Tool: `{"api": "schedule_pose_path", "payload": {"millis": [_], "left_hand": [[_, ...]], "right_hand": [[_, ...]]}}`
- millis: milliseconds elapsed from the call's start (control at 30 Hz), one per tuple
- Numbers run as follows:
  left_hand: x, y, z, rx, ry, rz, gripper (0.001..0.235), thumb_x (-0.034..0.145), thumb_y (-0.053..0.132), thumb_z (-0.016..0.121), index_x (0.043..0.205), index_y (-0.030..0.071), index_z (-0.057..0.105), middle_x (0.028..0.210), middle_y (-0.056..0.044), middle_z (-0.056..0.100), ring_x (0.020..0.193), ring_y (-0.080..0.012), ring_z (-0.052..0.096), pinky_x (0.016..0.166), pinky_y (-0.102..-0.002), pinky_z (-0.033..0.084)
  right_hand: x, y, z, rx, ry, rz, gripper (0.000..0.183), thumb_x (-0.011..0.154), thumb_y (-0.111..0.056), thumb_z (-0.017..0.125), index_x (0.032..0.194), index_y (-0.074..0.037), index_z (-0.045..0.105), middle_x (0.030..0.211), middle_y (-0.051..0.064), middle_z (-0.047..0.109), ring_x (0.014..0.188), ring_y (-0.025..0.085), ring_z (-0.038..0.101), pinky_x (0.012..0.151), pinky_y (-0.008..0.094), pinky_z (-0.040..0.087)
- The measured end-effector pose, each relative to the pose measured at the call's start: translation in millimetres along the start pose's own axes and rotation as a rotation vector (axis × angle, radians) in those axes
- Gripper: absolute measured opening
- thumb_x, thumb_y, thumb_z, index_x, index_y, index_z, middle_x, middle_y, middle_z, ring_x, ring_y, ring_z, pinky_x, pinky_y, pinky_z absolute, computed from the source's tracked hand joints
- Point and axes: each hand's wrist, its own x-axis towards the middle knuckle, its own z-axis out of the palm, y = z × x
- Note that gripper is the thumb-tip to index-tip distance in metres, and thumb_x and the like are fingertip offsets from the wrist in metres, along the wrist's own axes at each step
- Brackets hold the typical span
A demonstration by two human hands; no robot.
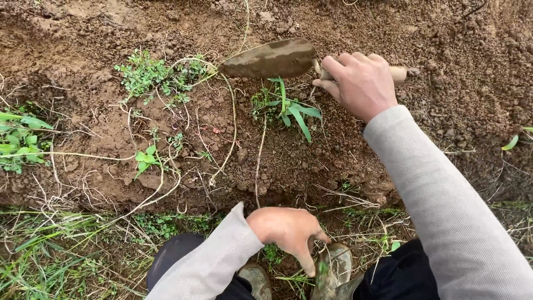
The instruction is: Weeding around a small plant using a hand trowel and bare hands in a field.
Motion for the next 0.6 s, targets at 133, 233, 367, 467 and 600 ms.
{"api": "schedule_pose_path", "payload": {"millis": [133,233,367,467,600], "left_hand": [[-18,-34,-14,0.149,0.417,-0.165,0.06,0.094,0.033,0.067,0.147,0.014,0.049,0.133,-0.007,0.065,0.115,-0.0252,0.066,0.102,-0.043,0.053],[-22,-85,-44,0.077,1.15,-0.287,0.03,0.097,0.034,0.064,0.121,0.014,0.067,0.11,-0.003,0.069,0.099,-0.017,0.067,0.091,-0.035,0.058],[-20,-129,-78,0.36,1.642,-0.359,0.044,0.086,0.031,0.077,0.127,0.018,0.068,0.117,-0.008,0.058,0.112,-0.0316,0.054,0.098,-0.056,0.04],[-4,-151,-96,0.501,1.545,-0.432,0.061,0.084,0.047,0.075,0.141,0.036,0.056,0.132,-0.009,0.051,0.118,-0.0349,0.048,0.103,-0.064,0.036],[5,-170,-106,0.619,1.52,-0.302,0.021,0.087,0.044,0.072,0.107,0.04,0.077,0.104,0.002,0.063,0.104,-0.0318,0.053,0.099,-0.056,0.036]], "right_hand": [[-8,-1,-3,-0.021,0.073,0.01,0.038,0.111,-0.058,0.054,0.108,-0.022,0.063,0.092,-0.001,0.071,0.076,0.013,0.069,0.07,0.032,0.057],[-21,-2,-4,-0.017,0.16,0.03,0.034,0.109,-0.055,0.062,0.108,-0.021,0.065,0.089,0.0,0.07,0.078,0.014,0.07,0.072,0.034,0.059],[-41,4,-16,0.051,0.209,0.136,0.029,0.111,-0.05,0.064,0.109,-0.021,0.058,0.091,0.0,0.064,0.091,0.02,0.072,0.082,0.034,0.055],[-59,-3,-30,0.183,0.216,0.246,0.027,0.112,-0.043,0.071,0.103,-0.018,0.062,0.088,-0.001,0.067,0.078,0.015,0.066,0.068,0.032,0.053],[-78,-6,-41,0.267,0.136,0.299,0.034,0.109,-0.041,0.077,0.091,-0.017,0.061,0.084,-0.005,0.069,0.063,0.007,0.058,0.049,0.024,0.048]]}}
